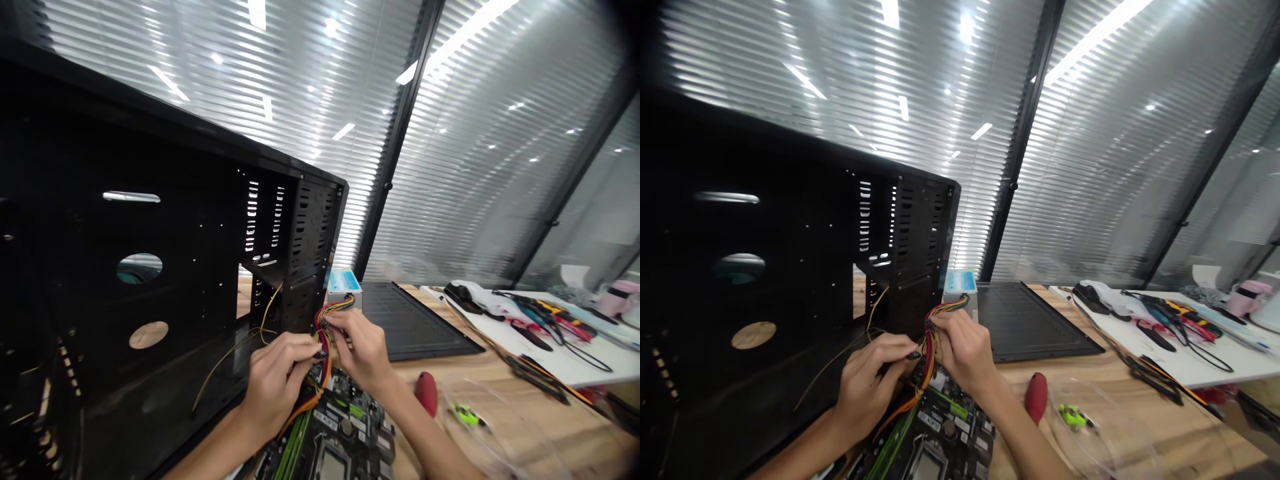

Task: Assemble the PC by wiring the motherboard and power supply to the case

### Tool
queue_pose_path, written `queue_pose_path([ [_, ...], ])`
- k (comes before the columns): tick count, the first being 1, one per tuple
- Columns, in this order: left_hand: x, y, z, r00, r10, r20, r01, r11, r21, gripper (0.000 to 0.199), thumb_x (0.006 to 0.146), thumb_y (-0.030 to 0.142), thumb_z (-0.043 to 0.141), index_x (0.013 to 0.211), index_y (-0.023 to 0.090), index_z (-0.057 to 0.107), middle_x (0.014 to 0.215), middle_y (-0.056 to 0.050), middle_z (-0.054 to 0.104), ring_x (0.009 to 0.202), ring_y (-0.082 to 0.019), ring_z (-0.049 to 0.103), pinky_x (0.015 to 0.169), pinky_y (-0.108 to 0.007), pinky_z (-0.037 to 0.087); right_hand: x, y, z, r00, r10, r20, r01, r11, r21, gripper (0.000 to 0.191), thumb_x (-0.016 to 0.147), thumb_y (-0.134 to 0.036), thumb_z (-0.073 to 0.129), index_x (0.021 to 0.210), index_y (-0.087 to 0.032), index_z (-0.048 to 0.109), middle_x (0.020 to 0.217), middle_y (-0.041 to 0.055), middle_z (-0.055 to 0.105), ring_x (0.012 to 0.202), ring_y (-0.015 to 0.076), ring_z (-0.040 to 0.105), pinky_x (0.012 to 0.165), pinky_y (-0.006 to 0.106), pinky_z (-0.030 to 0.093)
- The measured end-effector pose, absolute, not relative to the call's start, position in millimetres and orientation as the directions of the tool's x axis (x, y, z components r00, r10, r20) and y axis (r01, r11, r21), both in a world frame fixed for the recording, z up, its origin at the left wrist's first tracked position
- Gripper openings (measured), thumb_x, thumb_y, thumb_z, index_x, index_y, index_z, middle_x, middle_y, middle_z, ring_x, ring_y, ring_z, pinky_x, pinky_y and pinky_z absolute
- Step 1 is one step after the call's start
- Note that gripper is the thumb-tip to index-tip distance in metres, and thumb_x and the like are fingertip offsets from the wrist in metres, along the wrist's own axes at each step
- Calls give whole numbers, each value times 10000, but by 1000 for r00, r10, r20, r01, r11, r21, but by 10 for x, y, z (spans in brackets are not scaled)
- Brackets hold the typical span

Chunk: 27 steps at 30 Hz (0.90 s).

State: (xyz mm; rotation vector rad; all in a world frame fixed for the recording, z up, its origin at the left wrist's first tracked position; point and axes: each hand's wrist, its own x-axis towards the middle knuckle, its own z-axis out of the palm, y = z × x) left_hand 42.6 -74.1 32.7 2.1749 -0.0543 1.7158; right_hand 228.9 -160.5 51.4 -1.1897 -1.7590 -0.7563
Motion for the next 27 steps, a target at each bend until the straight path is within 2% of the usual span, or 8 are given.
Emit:
queue_pose_path([
  [5,419,-742,344,285,196,938,-242,-932,269,206,957,69,660,1074,239,663,971,0,770,899,-111,746,823,-217,592,2282,-1605,517,-162,415,895,932,362,1,277,990,-19,562,1181,-206,635,1022,68,735,970,209,692,853,358,575],
  [11,441,-733,357,352,300,887,-149,-917,369,154,982,135,659,1091,243,679,1034,-3,766,983,-122,739,900,-228,574,2354,-1651,552,-110,521,847,961,272,-42,123,1033,-138,577,1117,-201,640,1018,68,729,945,210,689,823,335,539],
  [15,444,-727,348,347,327,879,-68,-926,371,112,1016,185,620,1111,232,659,1054,-16,760,990,-132,738,900,-236,564,2469,-1692,599,-7,518,855,978,181,-101,114,1067,-221,561,1011,-204,659,932,32,726,818,165,682,751,290,489],
  [20,451,-704,322,369,240,898,60,-970,235,153,1040,200,576,1185,205,623,1105,-43,772,1002,-155,756,863,-240,567,2558,-1677,576,174,408,896,982,-4,-189,201,1061,-333,590,953,-198,692,769,-11,699,608,123,613,615,269,416],
  [27,463,-687,301,376,144,915,166,-982,87,175,1043,165,528,1199,158,608,1087,-76,781,965,-194,770,816,-280,583,2571,-1655,542,252,405,879,968,-98,-233,284,1054,-404,575,918,-193,707,640,-30,632,550,123,593,574,261,374],
])
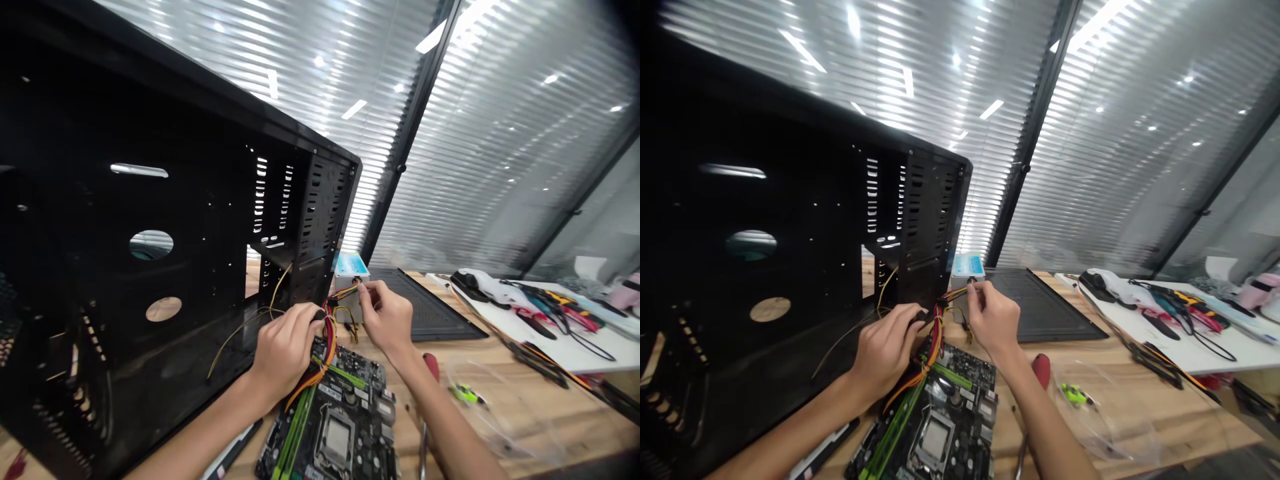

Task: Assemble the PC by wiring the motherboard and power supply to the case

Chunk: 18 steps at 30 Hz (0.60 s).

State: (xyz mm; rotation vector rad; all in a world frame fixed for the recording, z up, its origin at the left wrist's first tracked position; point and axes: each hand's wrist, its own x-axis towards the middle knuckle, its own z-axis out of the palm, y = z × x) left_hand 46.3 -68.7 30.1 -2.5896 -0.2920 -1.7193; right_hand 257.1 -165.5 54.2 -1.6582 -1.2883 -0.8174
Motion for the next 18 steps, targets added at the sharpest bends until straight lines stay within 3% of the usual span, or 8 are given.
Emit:
queue_pose_path([
  [5,461,-695,296,398,75,914,214,-977,-13,202,1035,136,487,1207,130,594,1076,-104,778,939,-221,771,779,-320,590,2571,-1658,551,265,424,866,964,-122,-236,298,1051,-408,560,914,-190,710,618,-28,623,542,131,589,579,265,360],
  [12,463,-691,283,403,121,907,218,-975,34,198,1039,131,475,1209,156,574,1065,-86,771,921,-209,760,774,-311,585,2575,-1655,559,286,437,853,958,-129,-255,291,1047,-397,561,901,-191,707,617,-21,629,537,136,586,580,275,350],
  [15,458,-681,274,417,151,896,195,-978,74,201,1040,134,480,1216,156,576,1072,-80,762,927,-207,756,778,-311,581,2549,-1669,583,258,489,833,961,-40,-274,259,1045,-375,578,901,-197,700,618,-30,609,539,128,560,587,276,359],
  [18,457,-673,271,417,179,891,182,-977,112,189,1048,150,479,1205,165,584,1071,-72,758,944,-203,753,788,-305,577,2477,-1680,615,163,604,780,938,150,-312,201,1056,-351,579,1003,-208,710,797,-4,669,642,131,586,653,271,421],
])
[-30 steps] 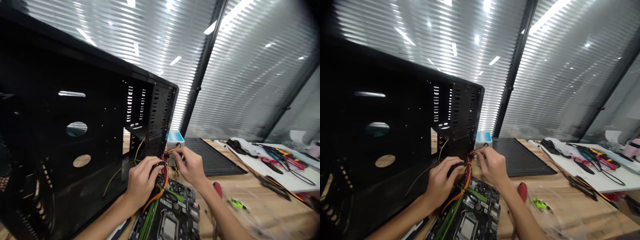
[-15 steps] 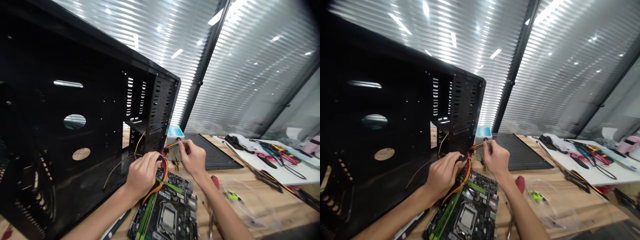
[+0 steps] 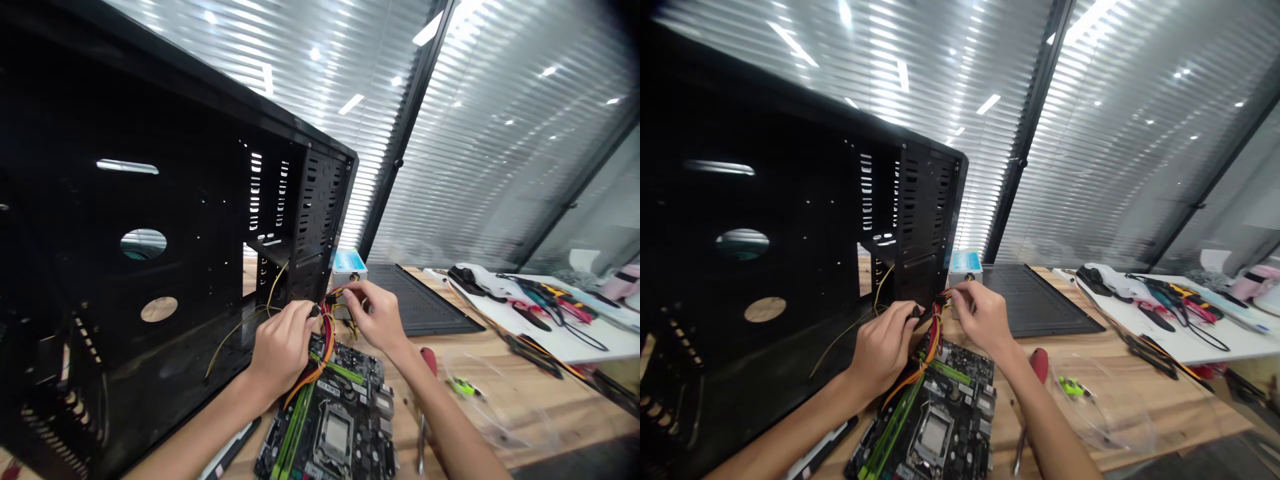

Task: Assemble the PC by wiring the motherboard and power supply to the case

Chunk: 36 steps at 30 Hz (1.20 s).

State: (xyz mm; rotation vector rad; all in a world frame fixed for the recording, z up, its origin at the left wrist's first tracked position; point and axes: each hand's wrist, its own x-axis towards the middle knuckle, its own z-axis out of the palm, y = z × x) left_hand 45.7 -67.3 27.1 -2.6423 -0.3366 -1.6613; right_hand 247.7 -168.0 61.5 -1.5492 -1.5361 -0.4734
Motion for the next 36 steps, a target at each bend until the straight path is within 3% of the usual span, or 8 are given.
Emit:
queue_pose_path([
  [4,471,-674,253,414,194,889,186,-975,126,180,1049,161,494,1203,169,587,1073,-66,756,959,-205,751,800,-304,571,2397,-1654,603,46,699,713,915,257,-312,197,1043,-368,640,1180,-233,683,1091,45,671,794,154,621,757,297,481],
  [12,480,-646,216,462,283,841,222,-955,199,186,1070,215,469,1224,197,571,1087,-49,736,997,-207,736,826,-314,554,2470,-1612,573,123,759,640,840,264,-474,66,1060,-257,588,1081,-246,649,1028,10,720,897,164,663,734,274,496],
  [16,454,-722,320,557,385,736,248,-923,295,288,1050,450,508,1188,209,581,1000,-41,689,886,-223,729,741,-341,551,2449,-1680,679,83,796,599,860,246,-446,152,1023,-197,607,1157,-244,662,1032,16,698,913,165,653,774,276,495],
  [20,444,-876,446,699,453,553,348,-891,290,545,856,679,685,1175,245,603,1078,-52,688,941,-298,740,674,-373,524,2442,-1754,770,23,835,550,906,215,-364,102,983,-175,666,1060,-231,700,1016,20,687,895,172,644,797,288,476],
  [23,451,-943,499,726,516,456,427,-857,290,424,852,563,707,1144,270,619,1090,-42,715,947,-311,744,657,-357,479,2471,-1798,803,53,856,514,935,139,-327,67,943,-165,728,952,-217,688,944,4,705,855,171,649,782,282,451],
  [27,469,-940,539,714,584,386,454,-806,381,142,866,404,655,905,270,626,863,-4,729,778,-265,726,667,-343,428,2527,-1842,814,138,907,397,944,0,-329,137,873,-118,762,875,-219,670,811,-30,710,745,158,642,685,253,403],
  [30,484,-927,555,704,608,369,443,-780,441,117,867,359,632,797,267,615,776,4,723,744,-243,706,676,-331,408,2556,-1858,802,139,949,282,956,-54,-289,180,853,-93,738,955,-240,716,778,-30,714,705,163,643,638,254,364],
  [36,508,-915,479,697,596,399,360,-772,523,120,892,301,601,897,268,716,879,-10,783,766,-211,711,709,-310,443,2539,-1892,792,99,965,244,982,-55,-181,271,853,-82,700,1074,-240,709,816,7,724,758,195,672,640,268,344],
])
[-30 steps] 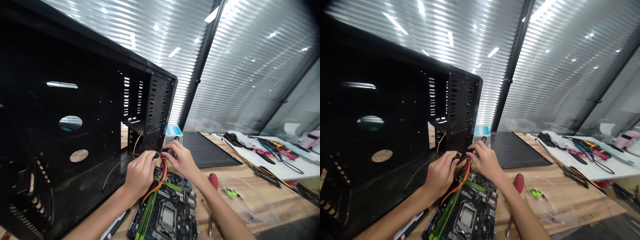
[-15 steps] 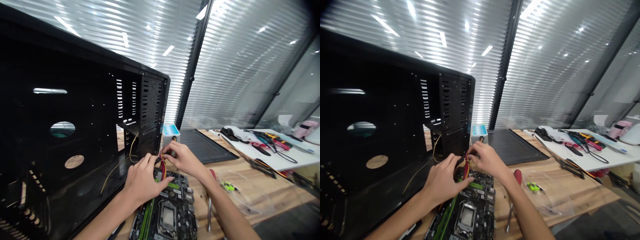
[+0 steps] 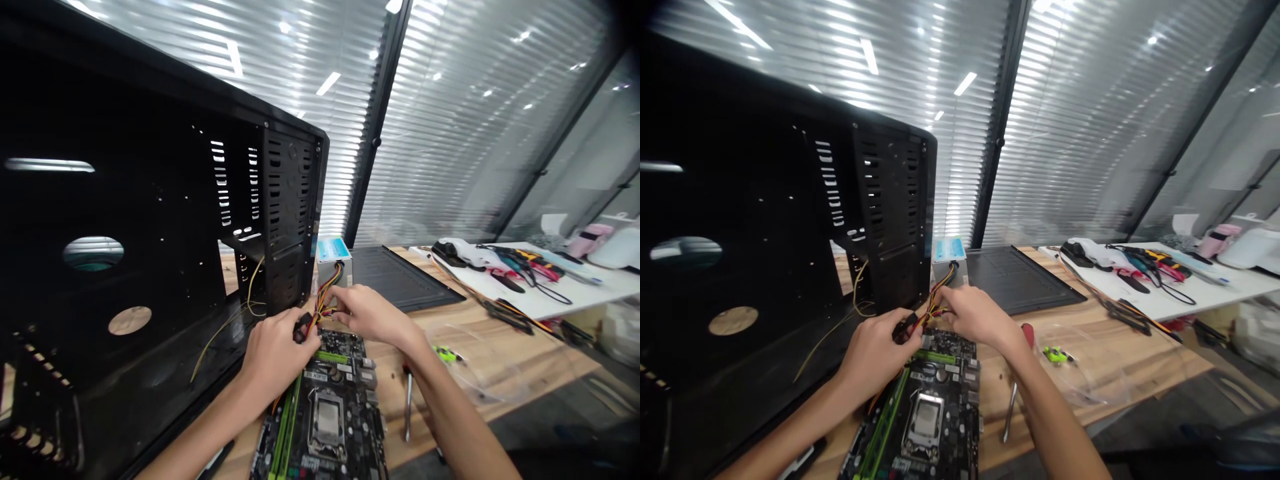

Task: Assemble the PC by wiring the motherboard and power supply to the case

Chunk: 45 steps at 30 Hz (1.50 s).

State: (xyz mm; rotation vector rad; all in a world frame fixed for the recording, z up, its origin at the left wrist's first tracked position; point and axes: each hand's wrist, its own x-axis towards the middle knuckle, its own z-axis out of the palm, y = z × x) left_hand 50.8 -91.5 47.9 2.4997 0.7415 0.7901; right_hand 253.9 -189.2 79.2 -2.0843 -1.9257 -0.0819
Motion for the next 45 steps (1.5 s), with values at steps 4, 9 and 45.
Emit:
queue_pose_path([
  [4,531,-906,411,677,609,413,334,-754,565,208,900,297,608,1013,272,781,969,-30,823,867,-239,755,771,-332,490,2551,-1910,792,123,965,230,982,-85,-169,138,831,-114,727,911,-223,696,741,14,701,697,192,650,596,273,325],
  [9,555,-897,380,675,612,411,288,-732,617,261,904,320,634,1078,267,821,1018,-56,831,939,-260,764,857,-367,536,2602,-1895,759,99,979,177,982,-68,-175,263,738,5,657,787,-239,741,679,-5,703,633,164,638,586,257,344],
  [45,561,-894,394,746,554,369,221,-728,649,315,927,411,652,1175,280,795,1180,-45,818,1091,-263,764,919,-335,563,2573,-2176,53,443,843,306,731,-141,-668,131,813,-239,775,917,-225,854,868,31,805,750,218,696,714,296,469],
])
